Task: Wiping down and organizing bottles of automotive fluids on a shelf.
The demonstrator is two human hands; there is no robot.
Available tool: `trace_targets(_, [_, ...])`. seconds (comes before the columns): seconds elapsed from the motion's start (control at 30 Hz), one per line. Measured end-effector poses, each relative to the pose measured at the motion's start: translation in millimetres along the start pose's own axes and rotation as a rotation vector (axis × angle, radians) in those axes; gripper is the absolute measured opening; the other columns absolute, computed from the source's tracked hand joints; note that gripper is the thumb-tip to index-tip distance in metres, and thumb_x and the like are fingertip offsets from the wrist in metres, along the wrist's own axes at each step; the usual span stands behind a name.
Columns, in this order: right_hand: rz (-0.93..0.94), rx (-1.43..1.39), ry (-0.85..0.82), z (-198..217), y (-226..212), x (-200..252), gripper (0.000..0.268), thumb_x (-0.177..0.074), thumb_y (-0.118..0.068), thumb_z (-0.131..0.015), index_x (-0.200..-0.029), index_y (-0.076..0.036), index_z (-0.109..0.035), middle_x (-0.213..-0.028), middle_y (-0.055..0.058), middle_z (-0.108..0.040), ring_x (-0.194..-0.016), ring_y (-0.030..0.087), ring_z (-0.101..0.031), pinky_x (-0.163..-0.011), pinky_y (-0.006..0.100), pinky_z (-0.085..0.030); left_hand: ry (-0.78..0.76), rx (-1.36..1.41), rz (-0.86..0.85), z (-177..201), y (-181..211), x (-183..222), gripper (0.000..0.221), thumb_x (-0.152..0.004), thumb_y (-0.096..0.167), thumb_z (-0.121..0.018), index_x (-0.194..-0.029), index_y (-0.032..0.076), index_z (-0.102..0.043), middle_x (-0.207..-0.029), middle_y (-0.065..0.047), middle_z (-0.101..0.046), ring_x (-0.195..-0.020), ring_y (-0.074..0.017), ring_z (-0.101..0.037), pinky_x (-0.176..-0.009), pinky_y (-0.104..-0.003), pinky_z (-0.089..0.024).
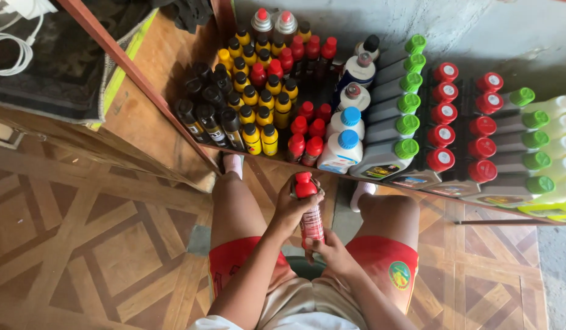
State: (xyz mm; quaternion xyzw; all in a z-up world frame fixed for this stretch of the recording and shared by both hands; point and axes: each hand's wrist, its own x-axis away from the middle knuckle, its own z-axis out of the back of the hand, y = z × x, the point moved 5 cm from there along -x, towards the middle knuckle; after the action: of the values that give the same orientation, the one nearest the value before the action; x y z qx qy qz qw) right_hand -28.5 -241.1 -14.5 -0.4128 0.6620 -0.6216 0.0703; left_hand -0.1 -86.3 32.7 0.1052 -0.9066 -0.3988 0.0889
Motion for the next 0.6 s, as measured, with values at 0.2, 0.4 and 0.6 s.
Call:
trace_targets(0.2, [-0.124,-0.819,-0.541,-21,3,6,0.045,-0.090,-0.032,-0.070,-0.114,0.005,-0.061,-0.066,0.009,-0.053,-0.044,0.019,-0.043,-0.043,0.029,-0.034,-0.149,0.317,0.111,8,-6,-3,0.042,-0.081,0.000,-0.074,-0.118,0.006,-0.054,-0.102,-0.013,-0.062,-0.085,-0.0275,-0.066,-0.082,-0.038,-0.055])
trace_targets(0.4, [0.200,-0.215,-0.220,-16,-28,-11,0.027,-0.089,-0.016,-0.071,-0.084,0.009,-0.063,-0.053,0.018,-0.058,-0.033,0.030,-0.059,-0.037,0.040,-0.049,0.170,0.108,-0.132,12,-2,-12,0.044,-0.080,0.001,-0.082,-0.117,0.002,-0.058,-0.094,-0.010,-0.065,-0.087,-0.0277,-0.071,-0.083,-0.042,-0.061])
trace_targets(0.6, [-0.035,0.969,0.333,13,8,-14,0.059,-0.072,-0.059,-0.079,-0.106,-0.015,-0.060,-0.076,0.020,-0.073,-0.081,0.043,-0.075,-0.075,0.057,-0.057,0.447,-0.709,-0.209,4,2,-1,0.054,-0.082,0.009,-0.082,-0.127,0.003,-0.053,-0.099,-0.015,-0.067,-0.091,-0.0295,-0.072,-0.087,-0.045,-0.058])
